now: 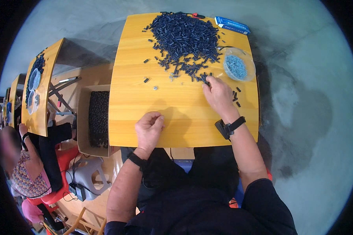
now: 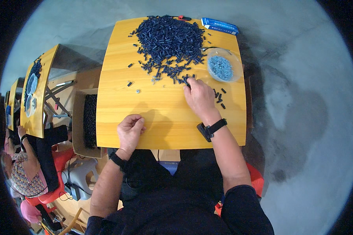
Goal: Assembling small plastic and rubber components by hand at a workstation.
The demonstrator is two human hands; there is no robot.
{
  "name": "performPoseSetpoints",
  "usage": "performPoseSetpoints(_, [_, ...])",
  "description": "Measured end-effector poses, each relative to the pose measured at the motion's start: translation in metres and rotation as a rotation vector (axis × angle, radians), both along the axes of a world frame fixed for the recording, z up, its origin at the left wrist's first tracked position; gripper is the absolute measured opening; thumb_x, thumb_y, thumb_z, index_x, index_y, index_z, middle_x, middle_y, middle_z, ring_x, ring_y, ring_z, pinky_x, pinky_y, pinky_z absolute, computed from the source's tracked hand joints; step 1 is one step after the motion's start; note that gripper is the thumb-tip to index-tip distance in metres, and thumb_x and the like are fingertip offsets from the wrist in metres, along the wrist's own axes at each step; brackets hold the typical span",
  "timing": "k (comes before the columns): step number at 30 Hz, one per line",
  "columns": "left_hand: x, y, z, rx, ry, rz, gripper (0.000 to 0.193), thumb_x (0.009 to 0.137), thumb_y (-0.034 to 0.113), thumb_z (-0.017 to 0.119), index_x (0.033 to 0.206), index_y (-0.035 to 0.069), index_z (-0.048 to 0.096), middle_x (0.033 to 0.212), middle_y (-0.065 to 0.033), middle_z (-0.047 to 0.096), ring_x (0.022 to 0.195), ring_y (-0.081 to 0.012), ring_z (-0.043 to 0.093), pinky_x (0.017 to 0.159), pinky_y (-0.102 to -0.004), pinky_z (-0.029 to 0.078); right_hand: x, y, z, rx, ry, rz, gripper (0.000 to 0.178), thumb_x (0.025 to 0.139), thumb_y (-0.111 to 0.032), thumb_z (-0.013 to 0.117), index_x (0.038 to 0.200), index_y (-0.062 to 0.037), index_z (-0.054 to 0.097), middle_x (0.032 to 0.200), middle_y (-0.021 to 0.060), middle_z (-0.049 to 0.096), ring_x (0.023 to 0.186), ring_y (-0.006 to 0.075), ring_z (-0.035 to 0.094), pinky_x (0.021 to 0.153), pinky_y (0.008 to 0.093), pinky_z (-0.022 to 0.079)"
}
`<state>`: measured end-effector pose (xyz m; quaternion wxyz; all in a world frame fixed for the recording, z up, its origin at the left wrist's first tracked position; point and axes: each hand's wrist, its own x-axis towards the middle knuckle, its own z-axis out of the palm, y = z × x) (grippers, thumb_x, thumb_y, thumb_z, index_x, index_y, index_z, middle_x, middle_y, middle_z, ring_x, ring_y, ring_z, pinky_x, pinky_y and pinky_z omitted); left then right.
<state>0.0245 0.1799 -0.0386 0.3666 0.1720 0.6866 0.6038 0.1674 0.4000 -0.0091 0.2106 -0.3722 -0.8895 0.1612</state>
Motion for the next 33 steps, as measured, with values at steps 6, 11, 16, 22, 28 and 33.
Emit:
performPoseSetpoints(6, [0.001,0.002,0.001,-0.017,0.041,-0.005,0.011,0.088,0.005,0.064,0.096,-0.002,0.064,0.073,-0.0040,0.064,0.060,-0.0087,0.059,0.054,-0.0215,0.047,0.000,0.005,-0.009,0.042,-0.072,0.053,0.012,0.083,-0.017,0.062,0.085,-0.0051,0.063,0.077,0.0162,0.063,0.072,0.0356,0.063,0.063,0.0460,0.051])
performPoseSetpoints(11, [0.001,0.001,-0.001,-0.033,0.081,-0.018,0.012,0.087,0.005,0.064,0.096,-0.002,0.064,0.074,-0.0036,0.064,0.060,-0.0083,0.059,0.055,-0.0212,0.047,0.000,0.003,-0.009,0.031,-0.080,0.049,0.014,0.083,-0.017,0.061,0.081,-0.0039,0.062,0.079,0.0160,0.063,0.073,0.0358,0.063,0.064,0.0462,0.050])
performPoseSetpoints(16, [-0.002,-0.001,0.004,-0.040,0.041,-0.080,0.014,0.086,0.004,0.065,0.098,-0.004,0.064,0.081,-0.0051,0.065,0.069,-0.0093,0.061,0.061,-0.0230,0.050,0.005,-0.002,-0.006,-0.004,0.018,0.061,0.012,0.083,-0.014,0.062,0.081,-0.0026,0.059,0.079,0.0166,0.063,0.073,0.0355,0.063,0.063,0.0444,0.050])
performPoseSetpoints(22, [-0.002,0.001,0.013,0.007,-0.065,-0.160,0.027,0.089,0.011,0.064,0.114,-0.001,0.061,0.093,-0.0031,0.065,0.073,-0.0079,0.058,0.065,-0.0228,0.048,0.008,-0.040,0.001,-0.278,0.195,0.108,0.010,0.084,-0.010,0.062,0.084,-0.0015,0.057,0.077,0.0178,0.062,0.072,0.0352,0.062,0.062,0.0419,0.049])
performPoseSetpoints(28, [0.011,0.003,0.045,0.105,-0.228,-0.283,0.031,0.092,0.012,0.060,0.118,-0.004,0.057,0.099,-0.0071,0.066,0.075,-0.0109,0.060,0.069,-0.0247,0.049,0.003,-0.082,0.029,-0.413,0.209,0.377,0.006,0.083,-0.003,0.060,0.088,0.0000,0.058,0.077,0.0179,0.061,0.071,0.0349,0.061,0.061,0.0401,0.048])
performPoseSetpoints(33, [0.009,0.002,0.050,0.129,-0.275,-0.347,0.026,0.092,0.009,0.059,0.115,-0.003,0.059,0.095,-0.0067,0.066,0.076,-0.0109,0.060,0.069,-0.0245,0.050,-0.001,-0.094,0.043,-0.379,0.308,0.483,0.008,0.080,0.000,0.062,0.088,-0.0003,0.058,0.077,0.0165,0.060,0.071,0.0347,0.060,0.061,0.0399,0.047])
